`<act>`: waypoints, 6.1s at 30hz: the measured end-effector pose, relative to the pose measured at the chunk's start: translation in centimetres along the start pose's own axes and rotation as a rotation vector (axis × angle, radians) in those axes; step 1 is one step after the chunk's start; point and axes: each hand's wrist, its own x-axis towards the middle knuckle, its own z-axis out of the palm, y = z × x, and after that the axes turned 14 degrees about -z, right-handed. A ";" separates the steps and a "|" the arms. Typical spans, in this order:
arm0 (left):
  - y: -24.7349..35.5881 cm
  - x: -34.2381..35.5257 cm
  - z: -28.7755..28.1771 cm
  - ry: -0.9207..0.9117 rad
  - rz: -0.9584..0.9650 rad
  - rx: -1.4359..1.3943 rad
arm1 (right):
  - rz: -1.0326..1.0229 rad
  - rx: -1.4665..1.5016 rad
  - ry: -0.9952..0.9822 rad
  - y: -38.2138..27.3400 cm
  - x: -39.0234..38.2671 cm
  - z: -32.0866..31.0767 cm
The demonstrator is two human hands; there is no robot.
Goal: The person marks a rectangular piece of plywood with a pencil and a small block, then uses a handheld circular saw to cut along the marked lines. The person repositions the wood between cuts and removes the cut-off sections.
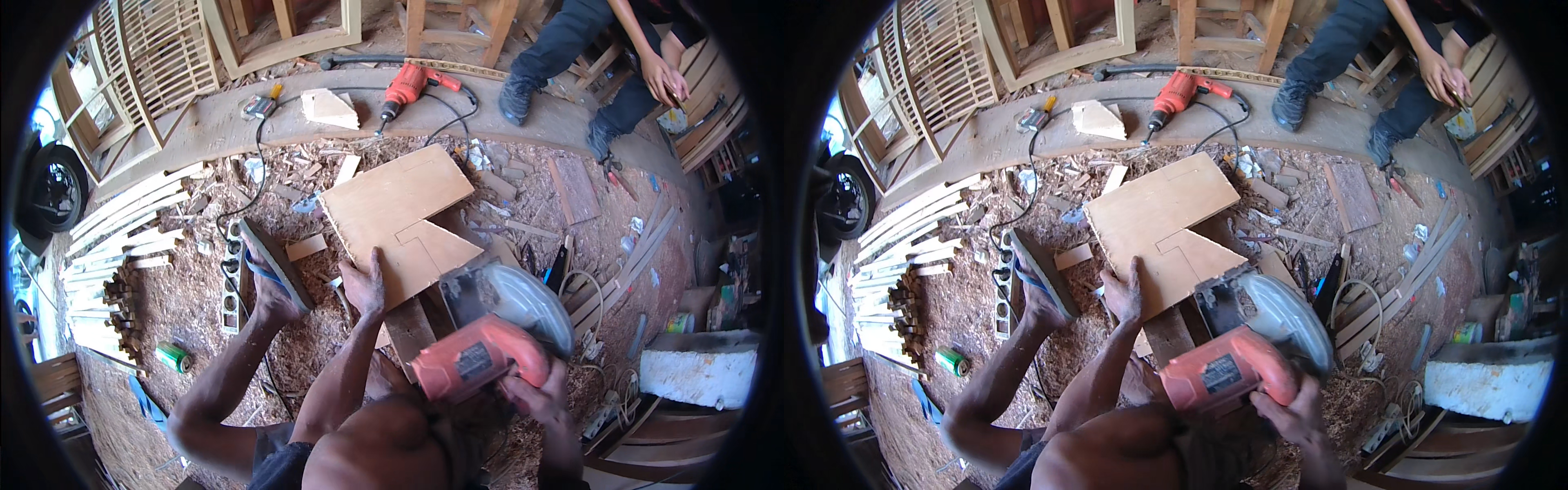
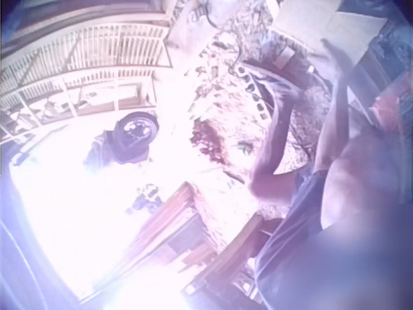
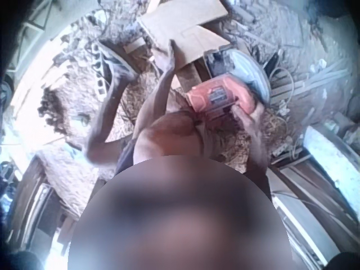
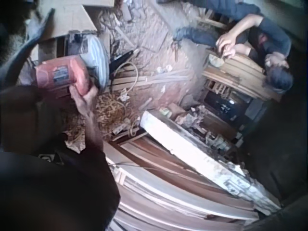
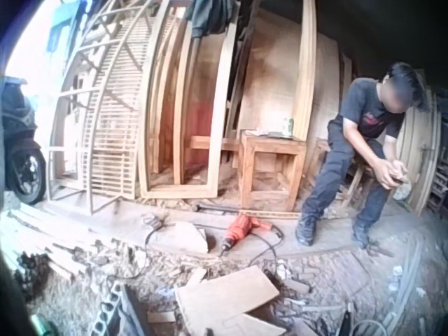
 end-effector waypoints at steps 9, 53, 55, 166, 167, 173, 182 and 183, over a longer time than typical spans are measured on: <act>0.3 -0.2 -0.2 -0.031 -0.013 -0.126 | 0.133 -0.061 -0.150 1.6 3.1 5.2; -0.4 0.2 -0.4 -0.082 0.121 -0.243 | 0.105 -0.212 -0.142 -0.3 7.3 8.9; -0.3 0.2 -0.4 -0.052 0.136 -0.246 | 0.112 -0.209 -0.145 -0.3 7.3 8.9; -1.3 0.5 0.2 -0.158 0.072 -0.459 | 0.004 -0.260 -0.220 -1.8 16.3 13.5; -1.3 0.5 0.1 -0.171 0.058 -0.454 | 0.006 -0.255 -0.216 -1.9 16.3 13.6; -1.1 0.3 -0.1 -0.269 -0.066 -0.534 | 0.041 -0.233 -0.213 -2.0 16.4 13.6; -0.1 0.1 0.0 -0.130 0.014 -0.487 | 0.037 -0.217 -0.221 -1.8 15.9 13.1; -0.1 0.1 0.0 -0.074 0.061 -0.428 | 0.043 -0.223 -0.225 -1.8 15.6 12.9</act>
